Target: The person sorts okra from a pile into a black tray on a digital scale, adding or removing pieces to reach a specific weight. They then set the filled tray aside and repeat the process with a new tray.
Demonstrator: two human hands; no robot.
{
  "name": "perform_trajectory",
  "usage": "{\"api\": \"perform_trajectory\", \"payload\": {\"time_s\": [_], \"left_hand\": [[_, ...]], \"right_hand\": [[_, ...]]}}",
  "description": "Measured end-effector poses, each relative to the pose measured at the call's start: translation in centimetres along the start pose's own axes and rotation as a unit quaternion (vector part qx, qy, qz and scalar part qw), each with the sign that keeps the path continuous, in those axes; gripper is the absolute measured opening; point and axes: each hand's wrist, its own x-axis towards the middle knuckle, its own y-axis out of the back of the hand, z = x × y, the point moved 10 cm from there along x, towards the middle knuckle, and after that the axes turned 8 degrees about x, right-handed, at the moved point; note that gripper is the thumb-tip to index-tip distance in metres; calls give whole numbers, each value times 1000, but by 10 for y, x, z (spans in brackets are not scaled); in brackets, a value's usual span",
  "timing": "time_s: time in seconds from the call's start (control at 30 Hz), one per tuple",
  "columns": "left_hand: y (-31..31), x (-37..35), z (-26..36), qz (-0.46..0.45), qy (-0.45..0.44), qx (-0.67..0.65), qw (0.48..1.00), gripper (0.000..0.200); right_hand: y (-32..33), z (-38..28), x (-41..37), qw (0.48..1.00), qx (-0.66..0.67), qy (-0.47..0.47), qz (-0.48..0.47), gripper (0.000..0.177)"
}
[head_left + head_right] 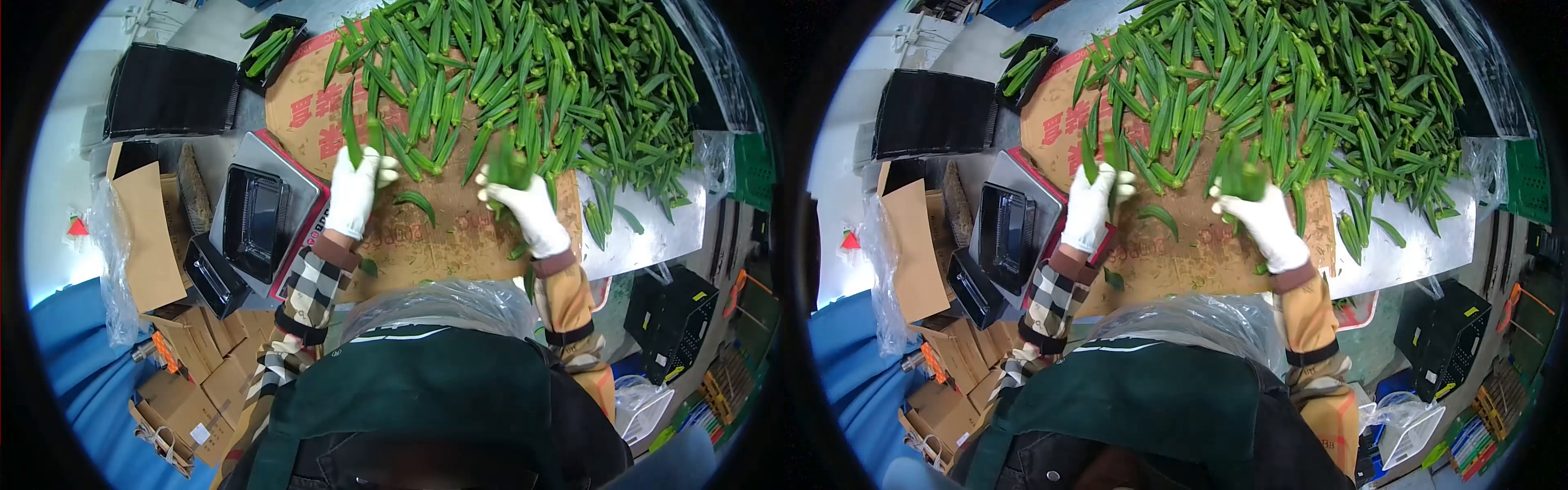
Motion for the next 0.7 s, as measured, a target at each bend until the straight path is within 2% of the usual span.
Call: {"api": "perform_trajectory", "payload": {"time_s": [0.03, 0.07, 0.1, 0.13, 0.17, 0.2, 0.23, 0.27, 0.3, 0.37, 0.4, 0.43, 0.5, 0.53, 0.57, 0.63, 0.7], "left_hand": [[16, 10, -7, 56, 14, 29, 998, 21], [21, 19, -11, 73, 4, 38, 997, 22], [25, 28, -13, 90, -6, 47, 995, 24], [29, 37, -18, 107, -15, 57, 993, 25], [31, 43, -22, 139, -39, 136, 980, 28], [28, 53, -26, 148, -79, 231, 958, 28], [22, 58, -26, 154, -119, 325, 926, 28], [15, 55, -24, 150, -101, 340, 923, 27], [13, 49, -18, 179, -102, 399, 894, 29], [9, 51, -28, 176, -123, 364, 906, 24], [4, 53, -38, 114, -76, 272, 953, 22], [-1, 53, -46, 51, -29, 176, 983, 20], [-16, 41, -52, -54, 59, -8, 997, 18], [-24, 26, -52, -96, 98, -93, 986, 18], [-36, 11, -49, -140, 135, -177, 965, 19], [-49, -6, -43, -169, 134, -206, 955, 23], [-49, -4, -53, -126, 83, -164, 975, 22]], "right_hand": [[-13, 1, 16, 998, -49, 13, -24, 45], [-26, -9, 30, 979, -181, 88, -16, 48], [-47, -19, 41, 937, -309, 161, -7, 51], [-63, -15, 54, 902, -410, 137, 17, 53], [-77, -10, 65, 854, -506, 113, 41, 55], [-95, -7, 70, 824, -538, 169, 50, 42], [-110, 6, 82, 772, -589, 236, 36, 29], [-118, 22, 95, 730, -642, 228, 54, 25], [-129, 27, 101, 685, -691, 220, 71, 21], [-127, 40, 111, 714, -680, 161, 48, 35], [-126, 45, 112, 727, -673, 131, 34, 42], [-119, 45, 112, 782, -614, 104, 29, 42], [-93, 42, 109, 875, -481, 50, 16, 43], [-100, 32, 107, 965, -239, 101, -46, 40], [-87, 60, 97, 990, -66, -87, -94, 31], [-82, 57, 77, 992, -29, -75, -96, 22], [-68, 66, 62, 994, -14, -63, -91, 18]]}}
